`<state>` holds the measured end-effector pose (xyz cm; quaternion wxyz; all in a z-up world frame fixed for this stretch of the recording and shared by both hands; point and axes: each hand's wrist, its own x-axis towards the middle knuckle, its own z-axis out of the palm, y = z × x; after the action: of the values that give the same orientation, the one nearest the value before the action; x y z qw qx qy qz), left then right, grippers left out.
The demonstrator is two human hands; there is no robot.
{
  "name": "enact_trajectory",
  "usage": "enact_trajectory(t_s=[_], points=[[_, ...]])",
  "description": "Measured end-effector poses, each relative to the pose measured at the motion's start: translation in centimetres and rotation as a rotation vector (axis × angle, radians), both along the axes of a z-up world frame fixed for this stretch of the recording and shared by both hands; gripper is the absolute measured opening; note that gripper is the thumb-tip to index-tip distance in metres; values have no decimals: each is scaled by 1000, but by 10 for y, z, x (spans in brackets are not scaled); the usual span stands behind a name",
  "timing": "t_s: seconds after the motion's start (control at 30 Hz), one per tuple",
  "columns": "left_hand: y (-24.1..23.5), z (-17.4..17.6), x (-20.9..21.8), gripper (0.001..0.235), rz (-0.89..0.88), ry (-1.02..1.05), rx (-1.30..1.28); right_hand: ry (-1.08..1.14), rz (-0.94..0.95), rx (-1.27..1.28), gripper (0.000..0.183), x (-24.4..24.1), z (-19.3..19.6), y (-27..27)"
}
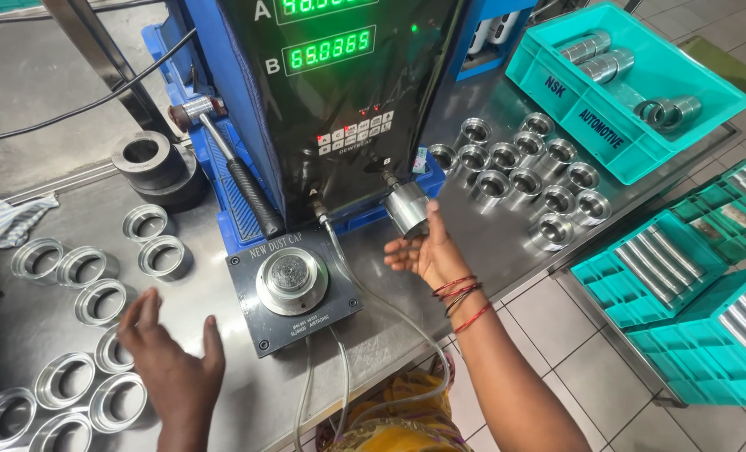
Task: Inspecting metal dust caps using a measurement machine and sorting them into bins.
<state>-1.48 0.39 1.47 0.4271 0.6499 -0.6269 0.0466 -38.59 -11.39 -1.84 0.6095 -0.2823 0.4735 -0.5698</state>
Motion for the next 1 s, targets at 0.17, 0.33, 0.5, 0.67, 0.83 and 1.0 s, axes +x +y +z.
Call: enact_trajectory(t_s=[0.17,0.33,0.5,0.67,0.83,1.0], points=[[-6,10,-19,68,-77,114,-9,384,-87,80,87,6,8,2],[-12,19,-33,57,-156,252,84,334,-111,79,80,8,8,-10],[-20,35,-54,71,-320,238,119,303,-48,103,76,-18,9,-5],[-36,37,-69,92,-374,181,211,395,67,-45,64,-19,8,-3],[-44,26,-69,85,-408,230,267,162,144,-74,45,-31,1,29],[-46,41,-65,82,-458,246,130,-61,370,-143,55,33,67,61]])
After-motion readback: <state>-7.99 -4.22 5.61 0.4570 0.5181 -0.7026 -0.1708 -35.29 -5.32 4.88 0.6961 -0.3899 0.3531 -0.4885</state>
